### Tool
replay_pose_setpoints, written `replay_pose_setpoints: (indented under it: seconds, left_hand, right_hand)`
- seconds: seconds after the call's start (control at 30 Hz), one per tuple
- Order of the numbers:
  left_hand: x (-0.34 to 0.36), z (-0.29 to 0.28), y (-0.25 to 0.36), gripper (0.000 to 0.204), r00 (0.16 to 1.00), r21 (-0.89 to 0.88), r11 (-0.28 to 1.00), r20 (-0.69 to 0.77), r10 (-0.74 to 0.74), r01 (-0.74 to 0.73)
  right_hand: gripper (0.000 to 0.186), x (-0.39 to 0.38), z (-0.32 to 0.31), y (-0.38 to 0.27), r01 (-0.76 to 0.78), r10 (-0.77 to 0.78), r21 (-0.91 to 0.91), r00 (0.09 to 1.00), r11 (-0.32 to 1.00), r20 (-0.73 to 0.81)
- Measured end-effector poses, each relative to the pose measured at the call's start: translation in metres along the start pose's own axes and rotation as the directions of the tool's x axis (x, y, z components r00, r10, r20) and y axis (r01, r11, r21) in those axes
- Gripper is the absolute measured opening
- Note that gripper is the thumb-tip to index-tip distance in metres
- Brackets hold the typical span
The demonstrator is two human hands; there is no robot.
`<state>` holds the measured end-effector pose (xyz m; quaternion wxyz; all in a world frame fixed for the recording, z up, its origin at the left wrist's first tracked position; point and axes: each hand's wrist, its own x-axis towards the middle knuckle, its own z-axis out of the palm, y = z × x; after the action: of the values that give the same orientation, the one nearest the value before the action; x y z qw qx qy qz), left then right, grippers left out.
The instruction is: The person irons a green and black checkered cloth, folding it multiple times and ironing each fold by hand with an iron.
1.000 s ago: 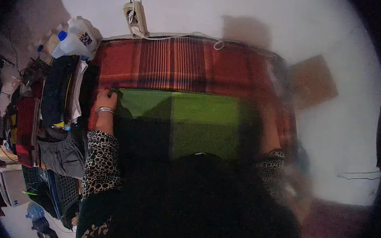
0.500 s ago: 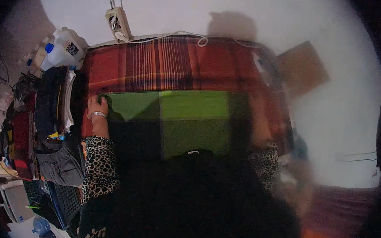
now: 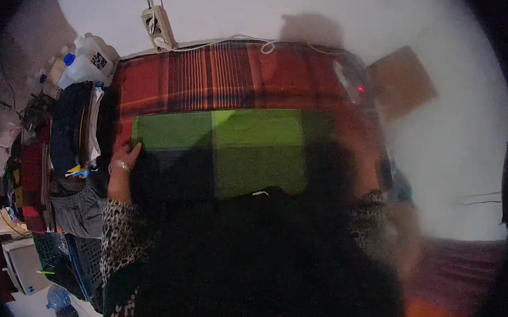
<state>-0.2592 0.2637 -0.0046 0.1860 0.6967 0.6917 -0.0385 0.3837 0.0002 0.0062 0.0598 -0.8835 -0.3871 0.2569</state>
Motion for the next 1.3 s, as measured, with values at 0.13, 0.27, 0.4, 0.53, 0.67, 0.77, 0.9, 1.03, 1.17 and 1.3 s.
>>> replay_pose_setpoints:
  seconds: [0.13, 0.27, 0.4, 0.53, 0.67, 0.77, 0.9, 1.03, 1.17, 1.3]
  left_hand:
    - [-0.066, 0.019, -0.043, 0.075, 0.996, 0.051, 0.999, 0.088, -0.017, 0.013]
    - [-0.114, 0.026, -0.059, 0.068, 0.995, 0.000, 0.998, 0.067, -0.069, 0.069]
    - [-0.117, 0.053, -0.081, 0.062, 0.979, -0.093, 0.994, -0.197, 0.043, -0.062]
    - [-0.127, 0.050, -0.049, 0.051, 0.898, -0.060, 0.996, -0.438, 0.036, -0.070]
    - [-0.125, 0.045, -0.043, 0.041, 0.784, -0.097, 0.973, -0.611, 0.109, -0.211]
    - [-0.122, 0.040, -0.058, 0.040, 0.801, -0.138, 0.968, -0.592, 0.088, -0.208]
    - [-0.126, 0.033, -0.044, 0.039, 0.937, -0.220, 0.975, -0.347, -0.049, -0.030]
    - [-0.131, 0.039, -0.052, 0.037, 0.943, -0.125, 0.987, -0.305, -0.132, 0.098]
    - [-0.139, 0.029, -0.031, 0.031, 0.937, 0.005, 0.965, -0.241, -0.253, 0.262]
    - [-0.178, -0.011, 0.027, 0.035, 0.917, 0.052, 0.986, -0.379, -0.126, 0.157]
  right_hand:
    - [0.052, -0.053, 0.015, 0.058, -0.038, 0.022, 0.095, 0.985, 0.995, 0.169]
    - [0.056, -0.103, 0.030, 0.073, -0.132, 0.086, 0.337, 0.985, 0.932, 0.148]
    - [0.056, -0.124, 0.039, 0.058, -0.031, 0.053, 0.353, 0.997, 0.935, -0.052]
    - [0.050, -0.142, 0.032, 0.027, 0.235, -0.007, 0.435, 0.886, 0.869, -0.464]
    - [0.045, -0.122, 0.020, 0.021, 0.273, -0.033, 0.539, 0.911, 0.797, -0.412]
    - [0.043, -0.116, 0.015, 0.013, 0.277, -0.093, 0.306, 0.859, 0.911, -0.503]
    - [0.047, -0.138, 0.038, 0.024, 0.098, -0.063, 0.043, 0.864, 0.994, -0.500]
    - [0.047, -0.169, 0.048, 0.012, -0.004, -0.055, -0.141, 0.912, 0.990, -0.407]
    - [0.041, -0.168, 0.053, 0.008, -0.117, -0.088, -0.352, 0.852, 0.929, -0.516]
    - [0.042, -0.177, 0.042, -0.019, 0.138, -0.326, -0.335, 0.721, 0.932, -0.611]
